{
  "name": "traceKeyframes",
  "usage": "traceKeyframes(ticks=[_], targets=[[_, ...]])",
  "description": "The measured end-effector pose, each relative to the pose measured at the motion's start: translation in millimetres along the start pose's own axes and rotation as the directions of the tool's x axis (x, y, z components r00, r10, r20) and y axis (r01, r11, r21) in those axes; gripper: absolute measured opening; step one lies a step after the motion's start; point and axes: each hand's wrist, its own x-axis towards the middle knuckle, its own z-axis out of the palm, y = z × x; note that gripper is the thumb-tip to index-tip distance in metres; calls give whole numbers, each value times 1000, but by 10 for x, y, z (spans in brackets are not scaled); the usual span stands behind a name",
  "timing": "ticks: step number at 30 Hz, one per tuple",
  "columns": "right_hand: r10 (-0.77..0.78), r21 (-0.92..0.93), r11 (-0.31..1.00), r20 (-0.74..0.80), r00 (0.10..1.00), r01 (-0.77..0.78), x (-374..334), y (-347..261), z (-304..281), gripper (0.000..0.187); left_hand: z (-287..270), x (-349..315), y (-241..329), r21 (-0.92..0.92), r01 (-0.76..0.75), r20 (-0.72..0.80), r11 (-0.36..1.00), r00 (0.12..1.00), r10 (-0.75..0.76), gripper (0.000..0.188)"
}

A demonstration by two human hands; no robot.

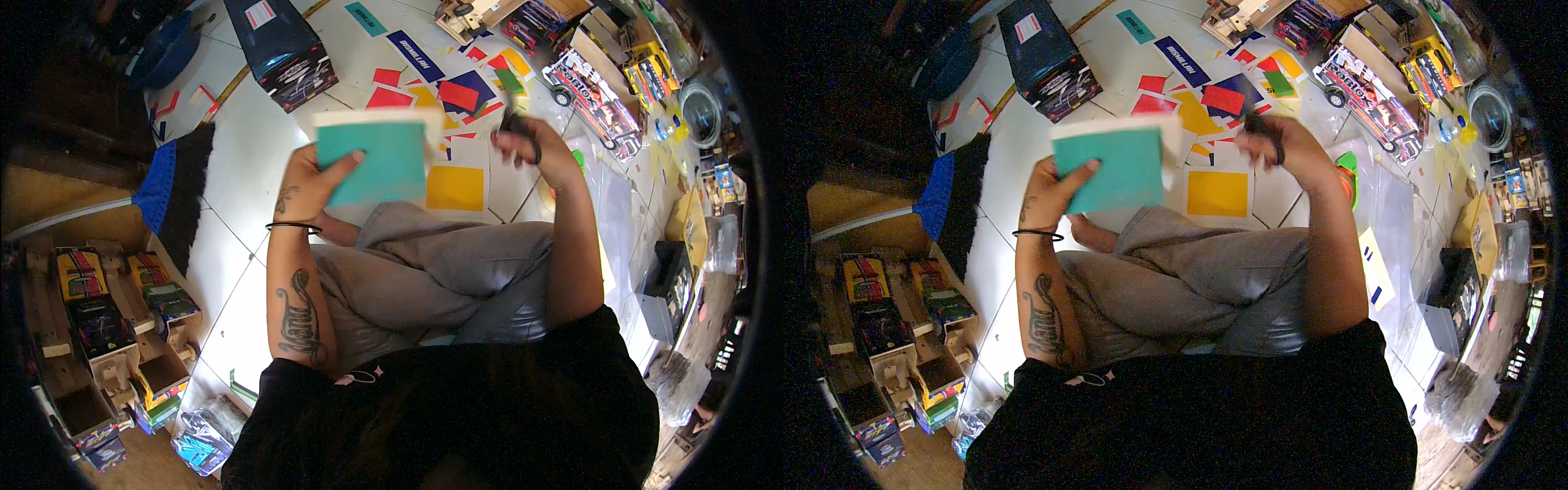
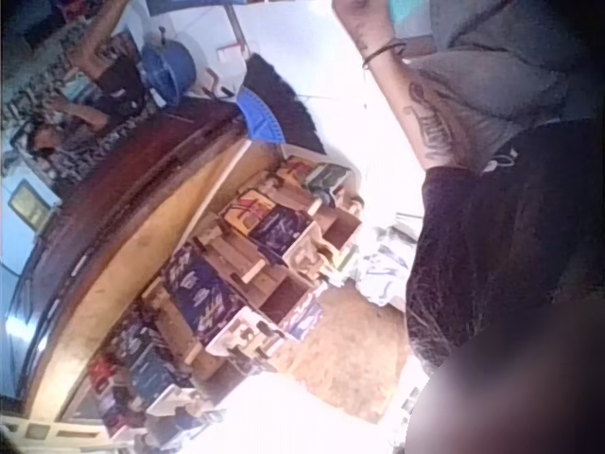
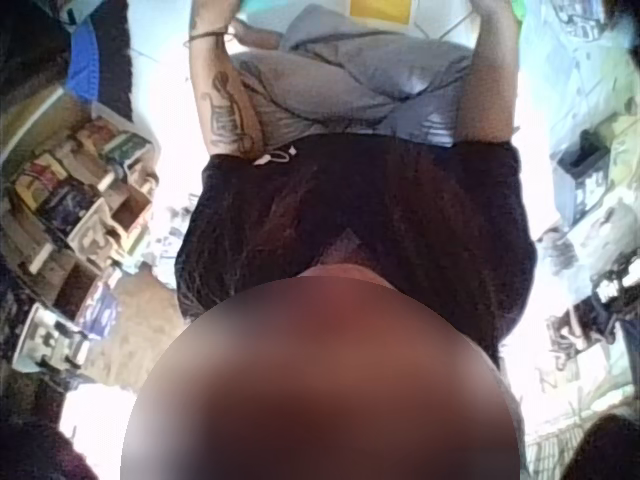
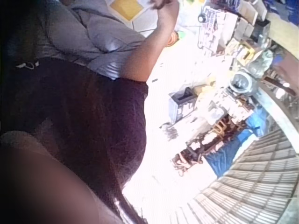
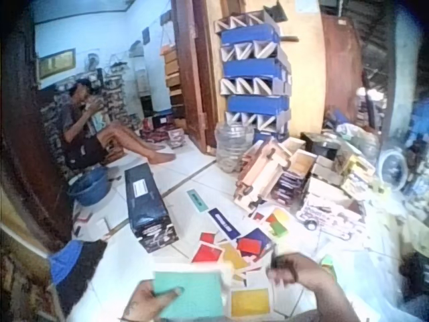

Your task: The person sits on the floor and uses scissors to cut a green sheet of paper into smaller pieces. They then place a black box into a clear plastic bag and seal it with tape.

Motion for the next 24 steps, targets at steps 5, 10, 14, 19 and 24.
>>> traceKeyframes(ticks=[5,10,14,19,24], targets=[[-347,328,896,98,933,299,56,120,523,47,220,8,-94,216,-25,319,976,946,-47,29],[-242,286,923,-90,966,258,22,112,770,47,209,95,-97,-302,3,65,953,998,17,48],[-176,458,826,-341,923,327,50,118,816,47,358,96,-86,-498,110,91,860,993,-74,52],[-246,347,850,-407,880,398,49,119,911,44,583,65,-160,-1,-11,-104,1000,995,11,35],[-213,111,962,-269,939,250,-22,-15,730,39,123,138,-144,-10,-61,-261,998,964,57,27]])
